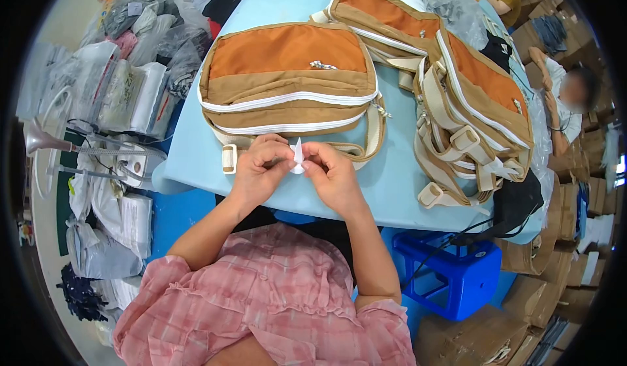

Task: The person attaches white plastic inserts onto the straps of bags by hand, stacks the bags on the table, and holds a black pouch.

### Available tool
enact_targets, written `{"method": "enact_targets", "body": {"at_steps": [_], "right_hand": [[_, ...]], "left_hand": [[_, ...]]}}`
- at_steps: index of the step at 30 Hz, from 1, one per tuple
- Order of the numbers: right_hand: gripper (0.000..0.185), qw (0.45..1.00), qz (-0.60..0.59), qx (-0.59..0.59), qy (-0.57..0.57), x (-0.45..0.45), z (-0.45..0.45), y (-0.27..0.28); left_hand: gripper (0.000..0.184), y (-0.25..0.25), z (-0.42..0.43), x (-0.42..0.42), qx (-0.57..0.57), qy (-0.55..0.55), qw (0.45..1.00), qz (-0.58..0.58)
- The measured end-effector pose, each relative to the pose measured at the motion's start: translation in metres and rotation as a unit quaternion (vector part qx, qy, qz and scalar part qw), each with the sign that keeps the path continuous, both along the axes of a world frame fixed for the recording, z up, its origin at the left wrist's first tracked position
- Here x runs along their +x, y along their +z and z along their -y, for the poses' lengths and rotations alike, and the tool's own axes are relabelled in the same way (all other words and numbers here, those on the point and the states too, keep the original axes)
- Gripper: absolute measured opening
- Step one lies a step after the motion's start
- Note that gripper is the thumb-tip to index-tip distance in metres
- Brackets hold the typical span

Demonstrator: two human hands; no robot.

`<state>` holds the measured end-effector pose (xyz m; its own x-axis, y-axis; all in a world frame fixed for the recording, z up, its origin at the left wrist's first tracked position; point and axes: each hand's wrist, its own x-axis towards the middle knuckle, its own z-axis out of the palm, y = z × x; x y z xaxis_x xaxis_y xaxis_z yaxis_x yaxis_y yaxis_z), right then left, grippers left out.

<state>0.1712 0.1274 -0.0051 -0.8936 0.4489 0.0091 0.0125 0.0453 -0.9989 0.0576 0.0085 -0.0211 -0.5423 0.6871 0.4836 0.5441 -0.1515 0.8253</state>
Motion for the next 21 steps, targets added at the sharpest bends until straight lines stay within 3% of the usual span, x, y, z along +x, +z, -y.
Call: {"method": "enact_targets", "body": {"at_steps": [2, 3, 5, 7, 10, 12, 13, 15, 16, 18, 21], "right_hand": [[0.02, 1.0, -0.001, -0.008, 0.0, -0.003, -0.001, -0.001], [0.018, 1.0, 0.0, -0.015, 0.004, -0.004, -0.002, -0.001], [0.018, 1.0, -0.006, 0.002, 0.001, -0.007, -0.001, 0.0], [0.018, 1.0, -0.011, 0.017, 0.004, -0.01, 0.001, -0.002], [0.02, 0.991, -0.003, 0.128, -0.024, -0.013, 0.004, -0.003], [0.022, 0.957, 0.025, 0.285, -0.038, -0.008, 0.008, 0.0], [0.022, 0.957, 0.026, 0.288, -0.036, -0.007, 0.011, -0.002], [0.024, 0.924, -0.009, 0.363, -0.121, -0.007, 0.019, -0.009], [0.024, 0.923, -0.009, 0.365, -0.12, -0.009, 0.019, -0.009], [0.023, 0.978, -0.028, 0.132, -0.157, -0.011, 0.019, -0.01], [0.022, 0.994, -0.002, 0.063, -0.085, -0.003, 0.004, -0.006]], "left_hand": [[0.02, 0.002, 0.004, 0.004, -0.066, 0.001, 0.99, 0.121], [0.02, 0.005, 0.004, 0.005, -0.066, 0.0, 0.99, 0.121], [0.028, 0.014, 0.005, 0.005, -0.088, 0.015, 0.996, -0.012], [0.032, 0.011, 0.005, 0.003, -0.099, 0.015, 0.995, -0.016], [0.034, 0.011, 0.003, 0.002, -0.119, 0.019, 0.993, 0.005], [0.034, 0.011, 0.002, 0.002, -0.129, 0.021, 0.991, 0.031], [0.034, 0.011, 0.002, 0.002, -0.118, 0.012, 0.989, 0.09], [0.035, 0.01, 0.0, 0.001, -0.105, 0.002, 0.983, 0.149], [0.034, 0.006, -0.002, -0.002, -0.095, -0.002, 0.981, 0.171], [0.033, 0.004, -0.001, 0.0, -0.088, -0.005, 0.976, 0.198], [0.038, 0.006, -0.003, 0.004, -0.146, 0.023, 0.978, 0.145]]}}
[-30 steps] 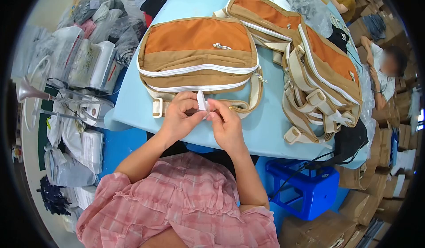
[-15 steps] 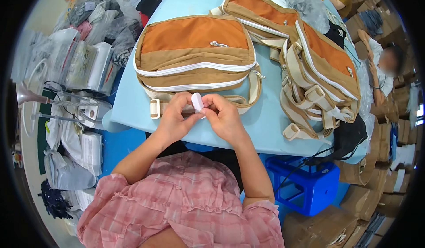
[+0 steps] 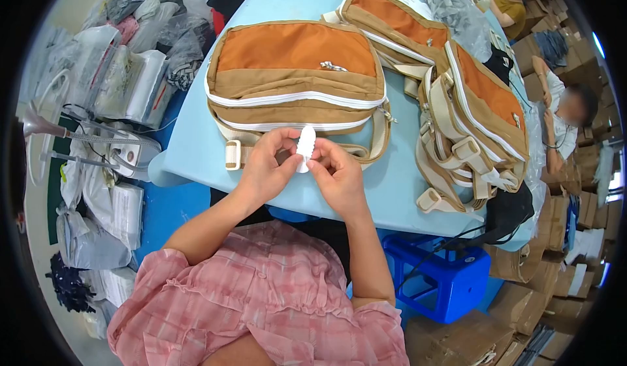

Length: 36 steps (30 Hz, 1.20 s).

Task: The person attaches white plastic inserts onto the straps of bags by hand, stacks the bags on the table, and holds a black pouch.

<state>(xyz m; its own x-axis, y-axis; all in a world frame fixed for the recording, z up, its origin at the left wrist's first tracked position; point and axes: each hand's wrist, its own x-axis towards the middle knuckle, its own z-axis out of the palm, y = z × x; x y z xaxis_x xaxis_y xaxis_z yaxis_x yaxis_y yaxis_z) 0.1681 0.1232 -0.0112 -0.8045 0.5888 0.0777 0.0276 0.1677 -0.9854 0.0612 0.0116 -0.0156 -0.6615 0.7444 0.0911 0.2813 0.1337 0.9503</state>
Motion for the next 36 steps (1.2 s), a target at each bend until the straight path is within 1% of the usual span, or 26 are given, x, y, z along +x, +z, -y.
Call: {"method": "enact_targets", "body": {"at_steps": [2, 3, 5, 7, 8, 9, 10, 11, 13, 14, 15, 16, 17, 19, 20, 23, 25, 26, 28, 29, 30, 31, 32, 33, 34, 36], "right_hand": [[0.021, 0.999, 0.013, -0.036, 0.033, 0.002, -0.003, 0.0], [0.02, 0.999, 0.001, -0.044, 0.032, 0.001, -0.003, -0.002], [0.019, 0.998, -0.012, -0.053, 0.032, -0.002, 0.001, -0.006], [0.017, 0.999, -0.022, 0.041, -0.015, -0.005, 0.005, -0.011], [0.017, 0.999, -0.024, 0.04, -0.014, -0.006, 0.008, -0.01], [0.018, 0.991, -0.002, 0.13, -0.03, -0.006, 0.011, -0.007], [0.019, 0.974, 0.022, 0.22, -0.046, -0.006, 0.012, -0.006], [0.019, 0.974, 0.021, 0.22, -0.047, -0.006, 0.012, -0.007], [0.02, 0.99, -0.006, 0.131, -0.043, -0.004, 0.01, -0.012], [0.02, 0.99, -0.005, 0.131, -0.045, -0.003, 0.009, -0.012], [0.02, 0.997, -0.012, 0.071, -0.021, -0.001, 0.005, -0.011], [0.02, 1.0, -0.02, 0.011, 0.004, -0.002, 0.001, -0.01], [0.02, 1.0, -0.021, 0.012, 0.004, -0.003, -0.002, -0.007], [0.02, 0.994, -0.018, -0.101, 0.046, -0.005, -0.007, 0.0], [0.02, 0.994, -0.02, -0.101, 0.046, -0.008, -0.009, 0.001], [0.023, 0.986, 0.003, -0.155, 0.056, -0.007, -0.011, 0.002], [0.024, 0.994, 0.001, -0.111, -0.001, -0.009, -0.005, -0.001], [0.024, 0.994, 0.001, -0.11, -0.001, -0.011, -0.002, -0.001], [0.019, 0.985, -0.048, -0.136, -0.098, -0.012, 0.005, -0.001], [0.019, 0.984, -0.049, -0.138, -0.098, -0.009, 0.007, -0.003], [0.016, 0.99, -0.038, 0.023, -0.132, -0.005, 0.009, -0.004], [0.012, 0.969, -0.025, 0.183, -0.163, -0.002, 0.013, -0.003], [0.008, 0.971, 0.034, 0.176, -0.158, 0.007, 0.017, 0.003], [0.008, 0.966, 0.037, 0.204, -0.152, 0.011, 0.021, -0.001], [0.007, 0.961, 0.039, 0.232, -0.147, 0.012, 0.026, -0.003], [0.008, 0.966, 0.035, 0.201, -0.16, 0.011, 0.03, 0.001]], "left_hand": [[0.04, -0.007, -0.001, 0.002, 0.066, 0.018, 0.993, -0.091], [0.04, -0.007, -0.002, 0.002, 0.067, 0.017, 0.993, -0.091], [0.042, -0.007, -0.001, 0.003, 0.083, 0.017, 0.996, -0.016], [0.042, 0.003, 0.0, 0.0, 0.072, -0.003, 0.997, -0.016], [0.043, 0.007, 0.0, -0.003, 0.062, -0.023, 0.998, -0.014], [0.043, 0.007, 0.0, -0.004, 0.06, -0.023, 0.998, -0.015], [0.04, 0.008, -0.002, -0.003, 0.061, -0.017, 0.997, 0.04], [0.038, 0.008, -0.004, -0.003, 0.062, -0.01, 0.993, 0.096], [0.035, 0.008, -0.008, 0.001, 0.079, 0.0, 0.989, 0.126], [0.032, 0.008, -0.009, 0.002, 0.096, 0.013, 0.983, 0.157], [0.032, 0.006, -0.009, 0.003, 0.096, 0.012, 0.983, 0.158], [0.03, 0.002, -0.01, 0.003, 0.098, 0.013, 0.985, 0.141], [0.028, 0.0, -0.01, 0.002, 0.099, 0.015, 0.987, 0.125], [0.03, 0.0, -0.009, 0.001, 0.084, 0.005, 0.991, 0.1], [0.032, 0.0, -0.009, -0.002, 0.068, -0.008, 0.995, 0.073], [0.037, 0.005, -0.008, -0.005, 0.037, -0.021, 0.995, 0.089], [0.04, 0.008, -0.005, -0.005, 0.036, -0.025, 0.994, 0.104], [0.043, 0.009, -0.004, -0.005, 0.033, -0.026, 0.992, 0.12], [0.046, 0.013, -0.004, -0.007, 0.018, -0.03, 0.992, 0.117], [0.049, 0.014, -0.004, -0.007, 0.004, -0.035, 0.993, 0.114], [0.049, 0.014, -0.004, -0.008, 0.004, -0.036, 0.993, 0.112], [0.043, 0.013, -0.005, -0.008, 0.016, -0.031, 0.993, 0.117], [0.038, 0.012, -0.005, -0.007, 0.027, -0.028, 0.992, 0.123], [0.038, 0.014, -0.005, -0.007, 0.025, -0.03, 0.991, 0.125], [0.029, 0.018, -0.005, -0.011, -0.015, -0.042, 0.997, 0.065], [0.021, 0.02, -0.008, -0.012, -0.058, -0.035, 0.997, -0.04]]}}
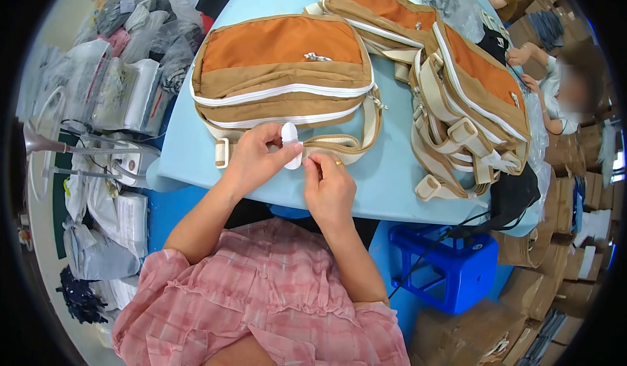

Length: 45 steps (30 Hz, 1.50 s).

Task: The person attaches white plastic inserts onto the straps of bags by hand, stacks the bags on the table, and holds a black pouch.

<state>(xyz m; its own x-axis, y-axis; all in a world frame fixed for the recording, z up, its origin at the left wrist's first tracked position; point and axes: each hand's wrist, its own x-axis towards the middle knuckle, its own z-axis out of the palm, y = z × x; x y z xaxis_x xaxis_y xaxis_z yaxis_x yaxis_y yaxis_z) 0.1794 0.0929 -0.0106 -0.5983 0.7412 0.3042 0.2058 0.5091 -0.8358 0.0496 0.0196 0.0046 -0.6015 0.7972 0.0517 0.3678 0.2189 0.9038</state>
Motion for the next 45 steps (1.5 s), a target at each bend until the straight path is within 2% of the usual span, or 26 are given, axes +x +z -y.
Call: {"method": "enact_targets", "body": {"at_steps": [4, 7, 9, 10, 12, 15, 17, 18, 20, 21, 23, 26, 28, 30, 31, 33, 37, 39, 42, 45], "right_hand": [[0.01, 0.998, 0.053, -0.042, -0.009, -0.007, -0.003, -0.001], [0.013, 0.993, 0.078, -0.09, 0.004, -0.012, -0.007, 0.001], [0.015, 0.989, 0.101, -0.109, 0.013, -0.011, -0.011, 0.005], [0.016, 0.988, 0.119, -0.09, 0.031, -0.011, -0.013, 0.006], [0.017, 0.986, 0.139, -0.072, 0.048, -0.01, -0.014, 0.008], [0.019, 0.985, 0.162, -0.053, 0.041, -0.011, -0.013, 0.012], [0.018, 0.982, 0.177, -0.054, 0.033, -0.012, -0.014, 0.014], [0.018, 0.983, 0.173, -0.054, 0.033, -0.011, -0.014, 0.012], [0.012, 0.995, 0.061, -0.061, 0.05, -0.01, -0.014, 0.003], [0.012, 0.995, 0.059, -0.058, 0.051, -0.008, -0.016, 0.002], [0.008, 0.995, -0.008, 0.032, 0.09, -0.005, -0.017, 0.0], [0.011, 0.993, -0.023, 0.093, 0.064, -0.007, -0.012, 0.0], [0.012, 0.99, -0.035, 0.123, 0.051, -0.008, -0.014, 0.0], [0.013, 0.984, -0.027, 0.157, 0.085, -0.007, -0.017, -0.001], [0.013, 0.983, -0.026, 0.159, 0.086, -0.006, -0.021, 0.001], [0.013, 0.977, 0.025, 0.102, 0.187, -0.003, -0.032, 0.007], [0.014, 0.963, 0.033, 0.089, 0.251, -0.007, -0.045, 0.011], [0.012, 0.949, 0.035, 0.021, 0.312, -0.009, -0.049, 0.014], [0.009, 0.952, 0.08, 0.002, 0.297, -0.011, -0.051, 0.014], [0.007, 0.95, 0.076, 0.022, 0.304, -0.013, -0.053, 0.016]], "left_hand": [[0.021, 0.001, -0.001, 0.001, -0.024, 0.004, 0.996, -0.083], [0.018, -0.009, 0.0, 0.006, 0.01, 0.023, 0.993, -0.114], [0.015, -0.021, -0.001, 0.011, 0.114, 0.087, 0.979, 0.144], [0.015, -0.024, -0.001, 0.011, 0.112, 0.087, 0.979, 0.145], [0.011, -0.026, -0.001, 0.011, 0.137, 0.111, 0.96, 0.217], [0.01, -0.024, 0.003, 0.013, 0.134, 0.101, 0.96, 0.225], [0.01, -0.031, 0.01, 0.012, 0.167, 0.065, 0.983, 0.034], [0.009, -0.028, 0.012, 0.014, 0.171, 0.063, 0.983, 0.019], [0.009, -0.032, 0.012, 0.011, 0.177, 0.054, 0.982, 0.041], [0.009, -0.032, 0.011, 0.011, 0.183, 0.047, 0.98, 0.067], [0.008, -0.027, 0.011, 0.014, 0.188, 0.05, 0.978, 0.08], [0.011, -0.024, 0.01, 0.012, 0.213, 0.031, 0.972, 0.088], [0.011, -0.026, 0.01, 0.008, 0.226, -0.014, 0.974, 0.007], [0.013, -0.029, 0.01, 0.007, 0.251, -0.013, 0.968, 0.011], [0.012, -0.029, 0.011, 0.006, 0.241, -0.031, 0.97, 0.018], [0.012, -0.028, 0.013, 0.006, 0.233, -0.047, 0.971, 0.024], [0.011, -0.028, 0.015, 0.007, 0.224, -0.058, 0.97, 0.079], [0.011, -0.027, 0.014, 0.006, 0.231, -0.06, 0.967, 0.085], [0.012, -0.025, 0.015, 0.007, 0.215, -0.051, 0.969, 0.112], [0.013, -0.025, 0.016, 0.006, 0.199, -0.049, 0.971, 0.12]]}}
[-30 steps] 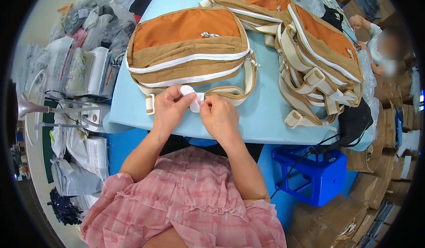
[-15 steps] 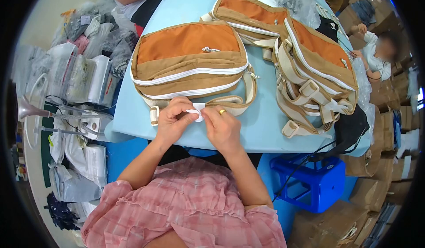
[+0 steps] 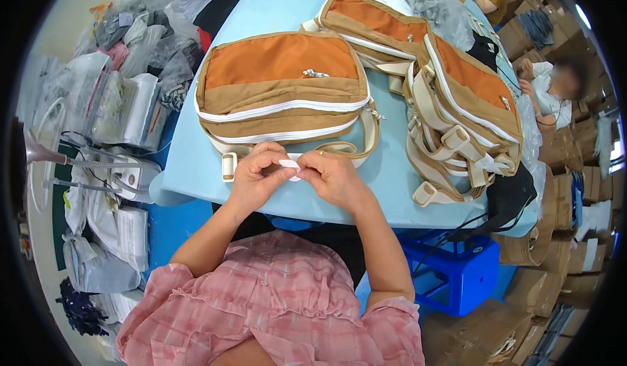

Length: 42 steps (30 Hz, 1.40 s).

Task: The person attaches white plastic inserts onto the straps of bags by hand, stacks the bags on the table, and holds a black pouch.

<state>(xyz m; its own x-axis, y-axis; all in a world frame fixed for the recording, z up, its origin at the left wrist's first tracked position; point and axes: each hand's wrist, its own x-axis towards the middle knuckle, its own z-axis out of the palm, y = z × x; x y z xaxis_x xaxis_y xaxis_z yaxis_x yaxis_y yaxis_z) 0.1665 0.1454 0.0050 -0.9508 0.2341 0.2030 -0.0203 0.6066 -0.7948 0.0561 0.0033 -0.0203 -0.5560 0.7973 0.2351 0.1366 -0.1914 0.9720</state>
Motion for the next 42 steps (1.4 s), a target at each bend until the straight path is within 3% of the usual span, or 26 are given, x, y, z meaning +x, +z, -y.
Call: {"method": "enact_targets", "body": {"at_steps": [4, 6, 7, 9, 15, 22, 26, 27, 29, 31, 34, 36, 37, 38, 39, 40, 42], "right_hand": [[0.007, 0.999, 0.006, 0.009, -0.033, 0.002, 0.007, -0.005], [0.008, 0.991, 0.05, -0.061, -0.104, 0.008, 0.015, -0.007], [0.008, 0.992, 0.053, -0.06, -0.101, 0.008, 0.012, -0.007], [0.008, 0.98, 0.051, -0.182, -0.053, 0.01, 0.008, -0.006], [0.009, 0.988, 0.055, -0.113, -0.095, 0.004, 0.012, -0.007], [0.008, 0.976, 0.063, -0.171, -0.122, -0.001, 0.013, -0.01], [0.015, 0.966, 0.083, -0.072, -0.236, -0.009, 0.029, -0.006], [0.017, 0.959, 0.09, -0.03, -0.266, -0.01, 0.032, -0.005], [0.017, 0.957, 0.1, -0.031, -0.269, -0.01, 0.032, -0.002], [0.018, 0.955, 0.11, -0.03, -0.272, -0.009, 0.027, -0.001], [0.017, 0.946, 0.157, -0.102, -0.263, -0.009, 0.019, 0.0], [0.017, 0.95, 0.037, 0.012, -0.31, -0.01, 0.023, 0.003], [0.017, 0.951, 0.038, 0.012, -0.307, -0.011, 0.023, 0.005], [0.015, 0.955, -0.025, 0.122, -0.268, -0.014, 0.021, 0.007], [0.015, 0.942, -0.089, 0.23, -0.226, -0.015, 0.02, 0.008], [0.015, 0.942, -0.093, 0.228, -0.227, -0.016, 0.019, 0.009], [0.014, 0.948, -0.06, 0.249, -0.191, -0.016, 0.018, 0.01]], "left_hand": [[0.018, 0.006, 0.0, -0.003, -0.027, 0.05, 0.997, -0.05], [0.02, 0.008, 0.0, -0.004, -0.05, 0.059, 0.993, -0.085], [0.02, 0.009, -0.001, -0.003, -0.074, 0.063, 0.986, -0.133], [0.02, 0.012, -0.001, -0.002, -0.102, 0.068, 0.977, -0.177], [0.016, 0.013, -0.003, 0.006, -0.108, 0.148, 0.955, -0.233], [0.016, 0.015, -0.01, 0.004, -0.153, 0.161, 0.947, -0.232], [0.018, 0.008, -0.01, 0.0, -0.136, 0.163, 0.95, -0.228], [0.017, 0.006, -0.01, -0.001, -0.13, 0.16, 0.962, -0.18], [0.017, 0.002, -0.012, -0.003, -0.122, 0.157, 0.971, -0.134], [0.018, 0.001, -0.016, -0.001, -0.112, 0.197, 0.938, -0.261], [0.023, 0.015, -0.021, 0.003, -0.154, 0.218, 0.936, -0.228], [0.024, 0.011, -0.022, 0.002, -0.142, 0.211, 0.94, -0.227], [0.026, 0.009, -0.019, 0.003, -0.136, 0.204, 0.943, -0.226], [0.026, 0.009, -0.016, 0.003, -0.137, 0.206, 0.942, -0.226], [0.024, 0.011, -0.012, 0.004, -0.049, 0.24, 0.929, -0.278], [0.023, 0.013, -0.007, 0.005, 0.041, 0.268, 0.905, -0.328], [0.021, 0.02, 0.013, 0.016, 0.045, 0.241, 0.911, -0.332]]}}
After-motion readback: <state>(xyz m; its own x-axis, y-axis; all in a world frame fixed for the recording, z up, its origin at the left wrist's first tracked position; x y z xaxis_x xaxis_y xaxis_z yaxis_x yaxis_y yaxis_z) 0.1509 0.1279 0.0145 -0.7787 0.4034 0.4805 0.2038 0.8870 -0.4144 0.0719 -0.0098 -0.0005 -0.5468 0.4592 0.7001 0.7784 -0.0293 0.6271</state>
